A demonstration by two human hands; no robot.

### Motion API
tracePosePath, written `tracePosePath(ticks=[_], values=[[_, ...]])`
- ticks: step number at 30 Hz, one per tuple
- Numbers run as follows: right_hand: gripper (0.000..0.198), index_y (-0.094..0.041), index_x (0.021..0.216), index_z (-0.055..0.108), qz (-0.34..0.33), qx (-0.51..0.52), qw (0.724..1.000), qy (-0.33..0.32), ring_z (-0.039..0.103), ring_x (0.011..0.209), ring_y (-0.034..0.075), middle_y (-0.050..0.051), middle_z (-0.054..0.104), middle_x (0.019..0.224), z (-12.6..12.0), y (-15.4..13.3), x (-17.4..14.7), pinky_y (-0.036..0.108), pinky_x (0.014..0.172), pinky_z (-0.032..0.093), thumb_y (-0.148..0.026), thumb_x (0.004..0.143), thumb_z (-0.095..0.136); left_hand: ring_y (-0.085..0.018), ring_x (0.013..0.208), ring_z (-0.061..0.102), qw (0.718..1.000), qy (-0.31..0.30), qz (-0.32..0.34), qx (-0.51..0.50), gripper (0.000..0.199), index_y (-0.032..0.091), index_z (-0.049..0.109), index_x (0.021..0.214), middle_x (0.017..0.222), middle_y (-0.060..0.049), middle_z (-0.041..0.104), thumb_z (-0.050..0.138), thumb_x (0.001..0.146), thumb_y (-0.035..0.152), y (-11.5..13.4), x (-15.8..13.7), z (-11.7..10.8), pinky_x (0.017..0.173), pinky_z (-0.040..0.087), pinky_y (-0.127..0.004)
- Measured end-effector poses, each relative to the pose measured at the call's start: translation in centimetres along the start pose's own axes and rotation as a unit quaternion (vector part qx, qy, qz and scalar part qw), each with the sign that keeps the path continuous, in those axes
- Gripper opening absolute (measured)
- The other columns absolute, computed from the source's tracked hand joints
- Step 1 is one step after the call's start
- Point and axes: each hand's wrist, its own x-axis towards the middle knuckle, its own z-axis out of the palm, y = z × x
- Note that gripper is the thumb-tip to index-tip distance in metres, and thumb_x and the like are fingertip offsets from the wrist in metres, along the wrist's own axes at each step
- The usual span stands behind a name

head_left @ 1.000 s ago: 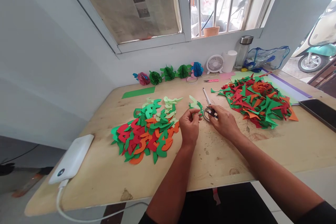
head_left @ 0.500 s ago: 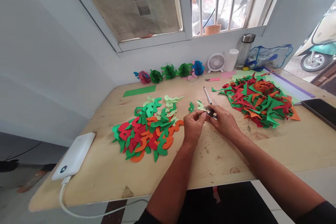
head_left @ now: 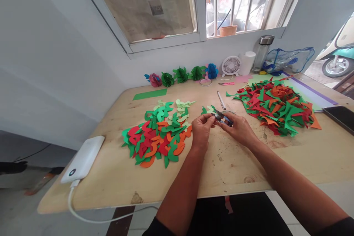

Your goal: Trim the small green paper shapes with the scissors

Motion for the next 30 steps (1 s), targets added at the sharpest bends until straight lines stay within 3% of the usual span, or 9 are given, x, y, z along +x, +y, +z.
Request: tracePosePath(ticks=[5, 30], values=[[0.027, -0.019, 0.097, 0.065, -0.008, -0.008, 1.000, 0.018, 0.049, 0.056, 0.013, -0.001, 0.057, 0.061, 0.13, -0.11, -0.16, 0.023, 0.055, 0.035, -0.038, 0.082, 0.053, -0.010, 0.054, 0.058, 0.999, -0.028, -0.012, -0.021, 0.016, 0.013, 0.068, 0.066, 0.060, -0.002, 0.065, 0.071, 0.055, 0.024, -0.16, 0.12, -0.14, 0.056, 0.044, -0.022], [0.029, -0.018, 0.098, 0.065, -0.033, -0.019, 0.999, 0.024, 0.048, 0.053, 0.013, 0.000, 0.059, 0.062, 0.53, -0.12, -0.36, 0.023, 0.054, 0.035, -0.039, 0.082, 0.053, -0.008, 0.049, 0.053, 0.998, -0.027, -0.008, -0.048, 0.017, 0.014, 0.058, 0.060, 0.056, 0.002, 0.058, 0.070, 0.057, 0.025, -0.28, 0.20, -0.02, 0.055, 0.042, -0.022]])
